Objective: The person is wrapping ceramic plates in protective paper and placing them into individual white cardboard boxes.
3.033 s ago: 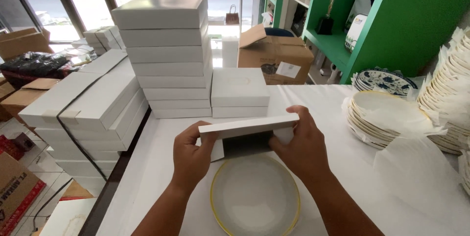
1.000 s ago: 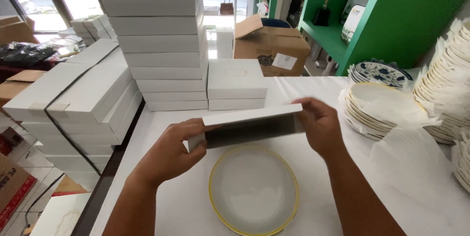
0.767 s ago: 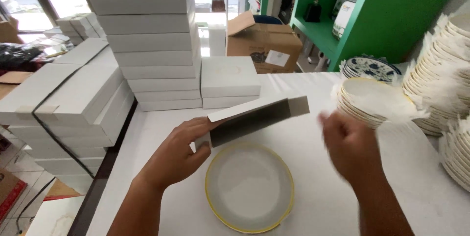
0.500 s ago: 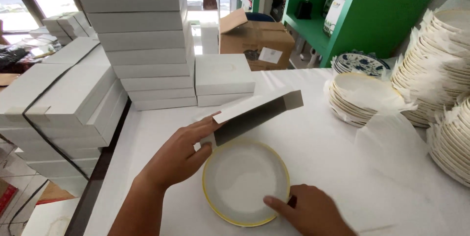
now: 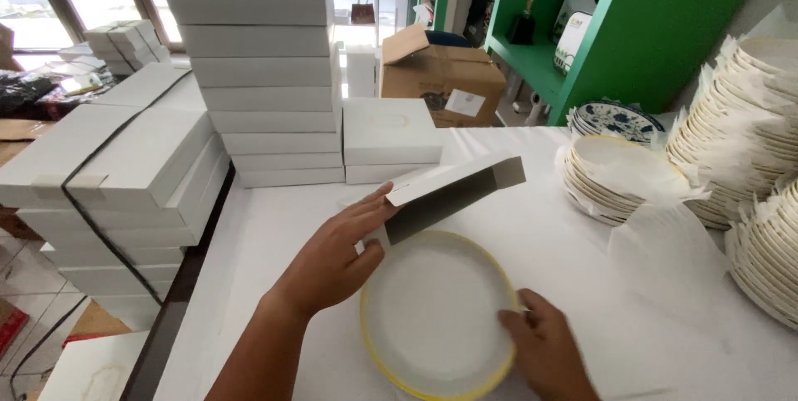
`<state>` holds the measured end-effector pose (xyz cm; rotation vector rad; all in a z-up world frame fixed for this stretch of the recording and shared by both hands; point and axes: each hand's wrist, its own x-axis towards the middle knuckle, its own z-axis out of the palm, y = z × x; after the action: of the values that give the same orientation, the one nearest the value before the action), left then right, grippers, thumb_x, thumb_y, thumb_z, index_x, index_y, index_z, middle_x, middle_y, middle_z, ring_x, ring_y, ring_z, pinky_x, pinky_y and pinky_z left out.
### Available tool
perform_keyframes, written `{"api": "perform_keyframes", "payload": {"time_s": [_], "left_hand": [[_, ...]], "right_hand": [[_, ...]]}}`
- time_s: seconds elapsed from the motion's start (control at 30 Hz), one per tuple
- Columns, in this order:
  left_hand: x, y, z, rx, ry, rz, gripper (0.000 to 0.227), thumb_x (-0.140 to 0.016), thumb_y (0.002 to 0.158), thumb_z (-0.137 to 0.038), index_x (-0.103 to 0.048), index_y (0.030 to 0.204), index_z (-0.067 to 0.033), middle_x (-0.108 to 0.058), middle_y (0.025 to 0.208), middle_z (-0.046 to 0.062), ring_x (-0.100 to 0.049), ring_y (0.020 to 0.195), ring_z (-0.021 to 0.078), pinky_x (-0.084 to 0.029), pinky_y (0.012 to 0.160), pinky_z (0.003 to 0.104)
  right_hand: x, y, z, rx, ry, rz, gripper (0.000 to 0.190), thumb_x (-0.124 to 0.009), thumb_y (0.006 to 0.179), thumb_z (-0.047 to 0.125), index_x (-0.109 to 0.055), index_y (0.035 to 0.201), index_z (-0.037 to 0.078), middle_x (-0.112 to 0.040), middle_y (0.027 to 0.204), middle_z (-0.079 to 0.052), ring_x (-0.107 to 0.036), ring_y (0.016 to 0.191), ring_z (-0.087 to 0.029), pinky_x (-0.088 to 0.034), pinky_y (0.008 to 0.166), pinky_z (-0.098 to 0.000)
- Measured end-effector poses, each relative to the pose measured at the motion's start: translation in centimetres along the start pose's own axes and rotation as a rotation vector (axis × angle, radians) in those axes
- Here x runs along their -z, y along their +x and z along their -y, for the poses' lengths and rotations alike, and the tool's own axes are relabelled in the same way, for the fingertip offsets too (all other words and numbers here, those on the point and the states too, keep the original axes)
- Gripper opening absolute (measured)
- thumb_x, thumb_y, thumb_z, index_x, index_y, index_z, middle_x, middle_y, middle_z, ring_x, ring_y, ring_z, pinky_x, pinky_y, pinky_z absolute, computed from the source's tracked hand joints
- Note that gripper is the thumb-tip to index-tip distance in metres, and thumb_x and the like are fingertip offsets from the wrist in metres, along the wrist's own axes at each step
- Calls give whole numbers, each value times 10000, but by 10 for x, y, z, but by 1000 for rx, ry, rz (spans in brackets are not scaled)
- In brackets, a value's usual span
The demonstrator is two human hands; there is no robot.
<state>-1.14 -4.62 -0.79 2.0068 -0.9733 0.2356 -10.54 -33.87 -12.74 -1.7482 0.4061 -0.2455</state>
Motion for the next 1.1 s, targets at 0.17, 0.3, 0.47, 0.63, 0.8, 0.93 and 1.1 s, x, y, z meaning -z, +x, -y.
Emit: {"api": "perform_keyframes", "payload": {"time_s": [0.17, 0.3, 0.47, 0.63, 0.8, 0.93, 1.1], "left_hand": [[0, 3, -17, 87, 44, 108, 385, -479, 803, -30, -673, 1135, -55, -606, 1507, 31, -515, 1104, 207, -472, 582, 349], [-23, 1, 2, -171, 209, 171, 594, -654, 729, -88, -650, 1321, -127, -574, 1527, -4, -679, 1155, 287, -521, 929, 427], [-43, 1, -11, -250, 214, 228, 309, -646, 745, -97, -680, 1052, -78, -552, 1549, -32, -607, 1332, 234, -528, 919, 416], [-51, 3, -26, -342, 207, 256, 233, -663, 732, -92, -681, 964, -79, -602, 1506, 18, -663, 1261, 267, -563, 878, 432], [-63, 2, -30, -492, 209, 277, 253, -662, 754, -100, -681, 1000, -44, -582, 1513, 108, -641, 1287, 315, -539, 860, 459], [-77, -2, -33, -543, 199, 275, 304, -664, 760, -102, -687, 1060, -55, -593, 1500, 113, -633, 1305, 326, -539, 835, 466], [-84, -6, -48, -668, 282, 331, 407, -673, 813, -164, -732, 1206, -77, -561, 1510, 169, -582, 1290, 402, -513, 845, 503]], "right_hand": [[52, -4, 8, -102, 204, -54, 99, -666, 898, -40, -672, 807, -79, -630, 673, -185, -554, 581, -269, -412, 508, -390], [95, -4, 6, -88, 259, -87, 113, -631, 905, -47, -628, 796, -75, -609, 641, -208, -537, 523, -280, -378, 459, -384], [120, -5, 26, -130, 246, -153, 121, -599, 927, -19, -631, 828, -80, -608, 711, -181, -527, 611, -264, -368, 536, -373], [125, 6, 27, -166, 212, -141, 156, -590, 916, 13, -644, 804, -82, -574, 688, -146, -480, 590, -237, -335, 518, -365], [124, 14, 30, -162, 225, -76, 205, -590, 955, 56, -624, 778, -41, -593, 681, -132, -515, 578, -233, -356, 512, -354], [117, 19, 32, -150, 177, -80, 217, -587, 944, 89, -600, 751, -11, -473, 601, -83, -411, 493, -217, -270, 417, -385], [109, 21, 37, -111, 162, -141, 313, -595, 894, 84, -438, 624, 65, -327, 555, -31, -325, 468, -184, -231, 427, -363]]}}
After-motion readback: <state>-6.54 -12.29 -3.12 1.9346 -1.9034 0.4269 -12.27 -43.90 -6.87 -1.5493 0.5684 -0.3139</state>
